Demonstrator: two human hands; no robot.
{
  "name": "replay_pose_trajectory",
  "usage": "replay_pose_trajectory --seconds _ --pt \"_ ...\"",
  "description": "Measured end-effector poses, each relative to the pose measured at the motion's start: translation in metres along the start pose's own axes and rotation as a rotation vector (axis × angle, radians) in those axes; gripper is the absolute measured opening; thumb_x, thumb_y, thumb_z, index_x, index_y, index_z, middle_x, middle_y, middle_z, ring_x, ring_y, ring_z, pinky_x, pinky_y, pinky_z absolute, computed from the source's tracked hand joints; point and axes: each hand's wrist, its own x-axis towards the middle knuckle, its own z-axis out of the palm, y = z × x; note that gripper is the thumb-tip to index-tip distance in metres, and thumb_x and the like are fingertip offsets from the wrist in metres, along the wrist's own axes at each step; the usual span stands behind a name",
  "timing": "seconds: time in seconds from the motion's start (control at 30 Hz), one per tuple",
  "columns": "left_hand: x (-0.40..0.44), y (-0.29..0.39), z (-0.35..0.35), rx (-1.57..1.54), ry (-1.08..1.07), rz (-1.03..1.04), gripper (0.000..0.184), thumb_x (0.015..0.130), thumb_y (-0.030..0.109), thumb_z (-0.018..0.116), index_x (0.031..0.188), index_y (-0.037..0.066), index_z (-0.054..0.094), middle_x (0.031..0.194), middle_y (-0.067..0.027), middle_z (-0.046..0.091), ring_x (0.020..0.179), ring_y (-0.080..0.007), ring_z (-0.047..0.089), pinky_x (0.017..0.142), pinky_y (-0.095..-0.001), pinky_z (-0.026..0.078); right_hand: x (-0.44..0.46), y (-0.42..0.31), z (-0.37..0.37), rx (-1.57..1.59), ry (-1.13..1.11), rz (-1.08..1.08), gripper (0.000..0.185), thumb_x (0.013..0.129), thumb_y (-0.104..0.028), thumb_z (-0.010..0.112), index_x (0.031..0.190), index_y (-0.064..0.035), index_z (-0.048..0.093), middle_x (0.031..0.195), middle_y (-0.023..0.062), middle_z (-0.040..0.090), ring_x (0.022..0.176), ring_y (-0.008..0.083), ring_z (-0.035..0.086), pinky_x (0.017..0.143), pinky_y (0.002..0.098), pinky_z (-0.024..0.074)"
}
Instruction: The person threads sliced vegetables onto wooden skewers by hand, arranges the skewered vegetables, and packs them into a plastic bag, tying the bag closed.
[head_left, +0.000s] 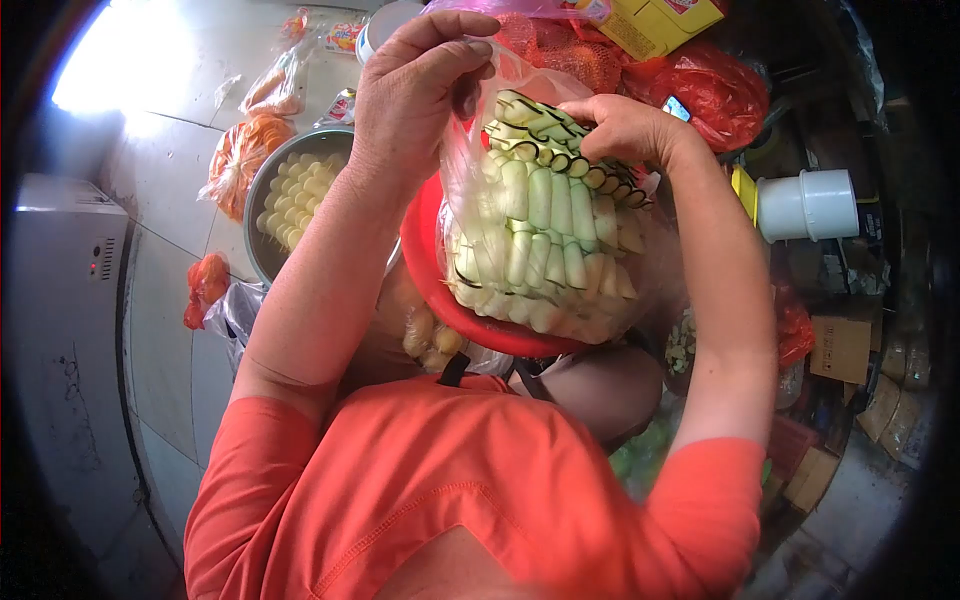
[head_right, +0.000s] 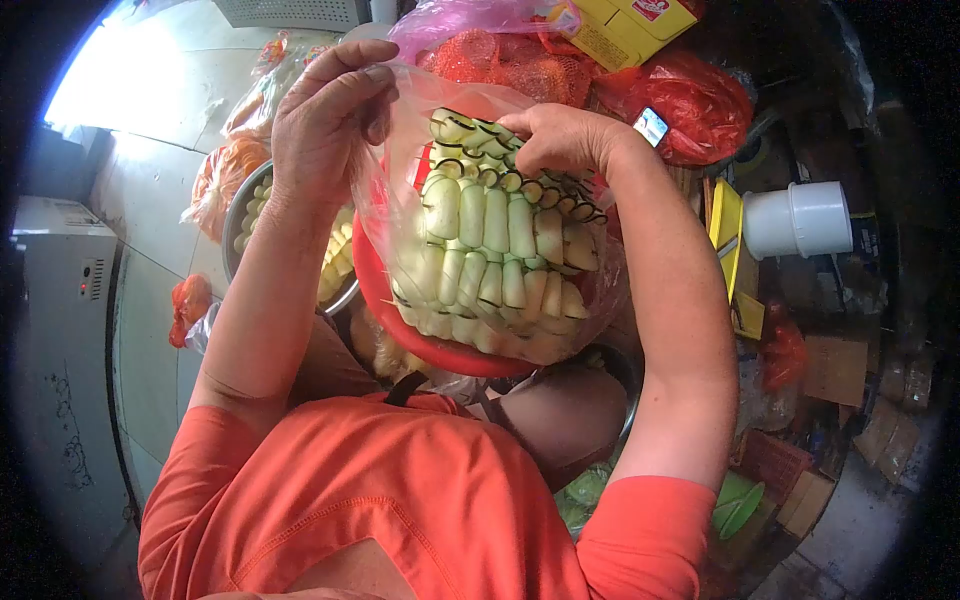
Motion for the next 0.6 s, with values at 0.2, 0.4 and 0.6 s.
replay_pose_trajectory --seconds 0.2,0.4,0.6 --pt "0.0 -0.002 -0.001 -0.029 -0.019 0.068 0.019 0.086 0.0 0.053 0.103 -0.003 0.06 0.074 -0.0058 0.058 0.055 -0.0088 0.05 0.05 -0.0198 0.041 -0.008 -0.004 0.009 -0.207 0.166 -0.107 0.055 0.059 -0.005 0.054 0.114 0.0007 0.056 0.097 0.0085 0.063 0.086 0.0141 0.056 0.082 0.0267 0.045" --pt "0.001 -0.003 -0.002 -0.023 -0.032 0.07 0.017 0.085 0.001 0.055 0.1 -0.002 0.061 0.073 -0.0052 0.058 0.056 -0.0086 0.05 0.051 -0.0195 0.041 -0.011 -0.002 0.001 -0.164 0.193 -0.089 0.057 0.058 -0.006 0.054 0.115 0.0006 0.055 0.096 0.0114 0.063 0.084 0.0159 0.058 0.08 0.0284 0.0473" --pt "-0.001 -0.005 0.002 0.025 -0.014 0.071 0.015 0.086 0.002 0.055 0.099 -0.002 0.061 0.075 -0.0049 0.059 0.057 -0.0081 0.051 0.051 -0.0195 0.041 -0.005 0.007 -0.006 -0.11 0.23 -0.075 0.06 0.058 -0.007 0.054 0.118 -0.0005 0.054 0.096 0.0115 0.063 0.084 0.0164 0.058 0.079 0.0292 0.0479"
